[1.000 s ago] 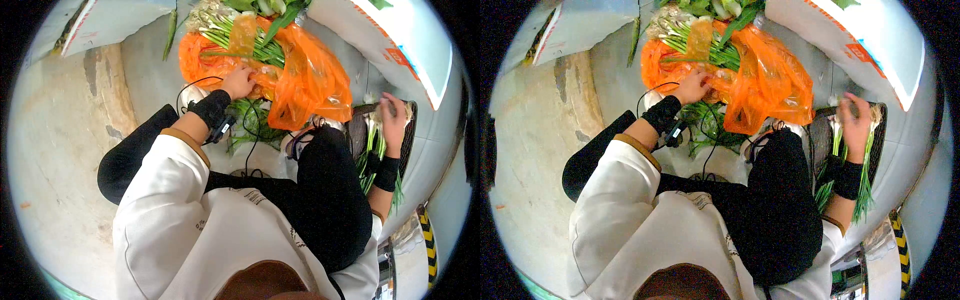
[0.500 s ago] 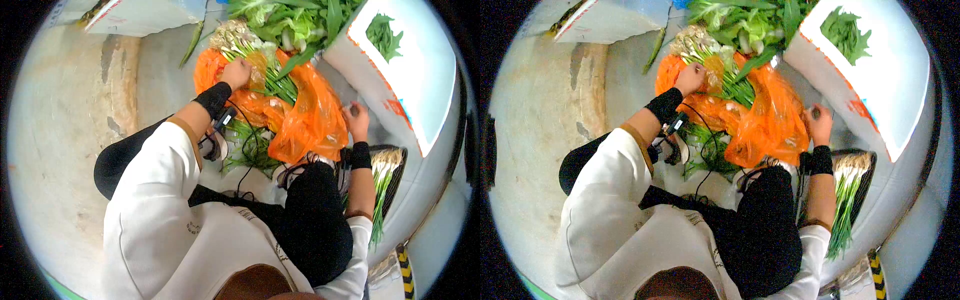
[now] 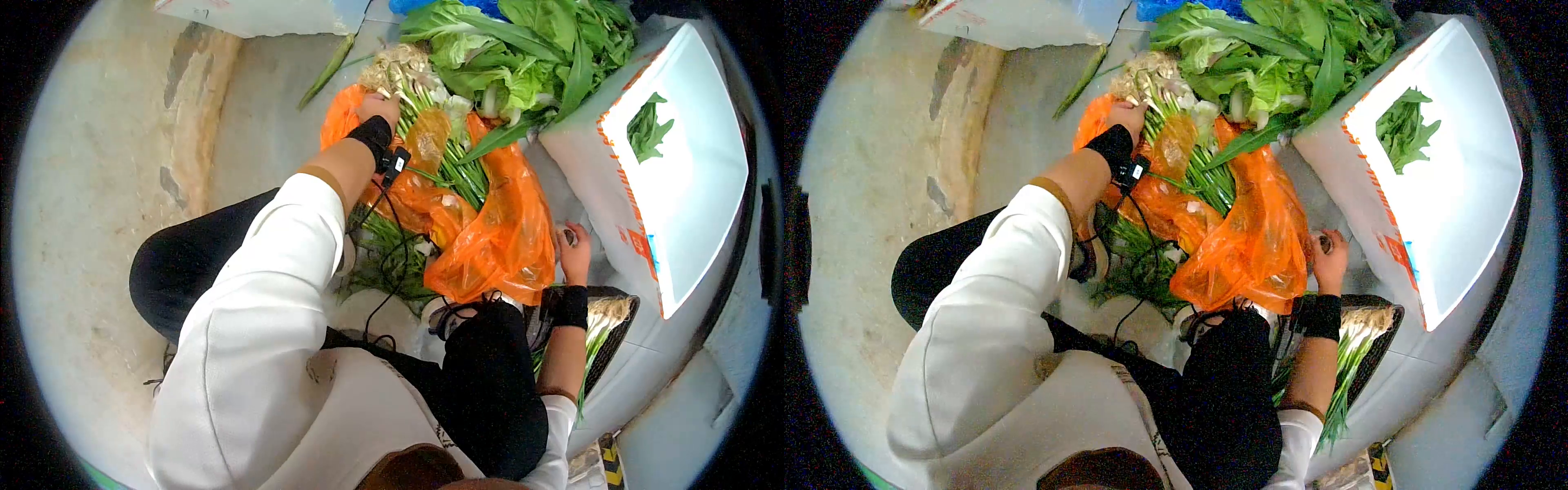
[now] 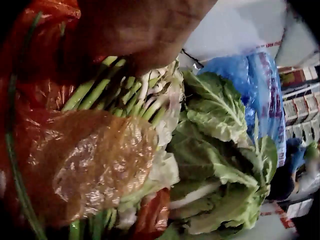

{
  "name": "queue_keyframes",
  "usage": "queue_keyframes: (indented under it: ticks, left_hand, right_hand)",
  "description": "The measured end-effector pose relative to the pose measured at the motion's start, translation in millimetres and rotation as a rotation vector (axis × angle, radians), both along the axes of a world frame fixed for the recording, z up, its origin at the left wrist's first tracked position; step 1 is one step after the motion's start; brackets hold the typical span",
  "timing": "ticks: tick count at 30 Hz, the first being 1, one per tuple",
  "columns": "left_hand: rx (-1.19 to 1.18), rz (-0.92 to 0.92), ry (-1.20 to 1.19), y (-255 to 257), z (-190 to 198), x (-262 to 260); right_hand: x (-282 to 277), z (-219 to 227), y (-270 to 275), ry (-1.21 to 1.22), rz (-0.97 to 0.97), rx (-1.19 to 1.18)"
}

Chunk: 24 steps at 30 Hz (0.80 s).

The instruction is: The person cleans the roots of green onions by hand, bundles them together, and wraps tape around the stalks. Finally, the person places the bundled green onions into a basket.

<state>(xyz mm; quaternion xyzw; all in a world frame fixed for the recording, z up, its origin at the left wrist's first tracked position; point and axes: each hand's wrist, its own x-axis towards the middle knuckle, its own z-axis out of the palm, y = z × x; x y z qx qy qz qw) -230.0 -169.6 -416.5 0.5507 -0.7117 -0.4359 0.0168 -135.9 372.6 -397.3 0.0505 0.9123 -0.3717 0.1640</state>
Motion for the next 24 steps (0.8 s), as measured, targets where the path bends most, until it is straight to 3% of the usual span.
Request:
queue_keyframes:
  ticks: [2,4,5,6,8,10,12,13,14,16,17,18,20,24]
  left_hand:
    - [0.099,-0.096,-0.009,-17.2,-13.0,-1.6]
    - [0.244,-0.117,0.175,-23.9,-20.0,0.5]
    - [0.247,-0.16,0.285,-7.0,25.3,7.6]
    - [0.25,-0.151,0.287,-0.4,39.2,13.7]
    - [0.54,-0.086,0.564,4.9,60.7,22.2]
    - [0.645,-0.079,0.518,8.5,97.2,29.4]
    - [0.899,-0.117,0.671,9.6,117.8,35.8]
    - [0.98,-0.099,0.726,19.3,161.7,51.6]
    - [0.987,-0.115,0.728,15.5,163.6,54.0]
    - [0.806,-0.47,0.699,9.4,156.0,52.9]
    - [0.665,-0.515,0.603,8.1,155.8,47.9]
    - [0.671,-0.529,0.615,12.5,169.2,48.3]
    - [0.573,-0.6,0.7,20.6,206.5,47.4]
    - [0.423,-0.716,0.827,23.7,281.4,48.7]
  right_hand:
    - [0.3,41.3,-8.9,0.071,0.004,0.018]
    - [1.0,84.9,-18.3,0.143,0.01,0.036]
    - [0.2,102.7,-20.7,0.106,-0.007,-0.008]
    - [-0.9,119.2,-22.9,0.07,-0.021,-0.053]
    - [-5.6,150.8,-31.8,0.085,0.026,-0.116]
    - [-10.9,192.6,-51.4,0.061,0.181,-0.123]
    - [-23.2,233.8,-78.9,0.113,0.269,-0.036]
    - [-28.6,257.3,-95.5,0.156,0.377,0.003]
    - [-31.8,279.3,-111.8,0.198,0.482,0.046]
    - [-37.8,318.9,-144.9,0.251,0.553,0.031]
    - [-40.9,334.9,-160.6,0.293,0.64,0.008]
    - [-43.8,347.9,-173.7,0.305,0.629,0.019]
    - [-49.9,371.3,-198.3,0.362,0.852,0.022]
    - [-56.8,386.7,-244.4,0.435,0.872,0.054]
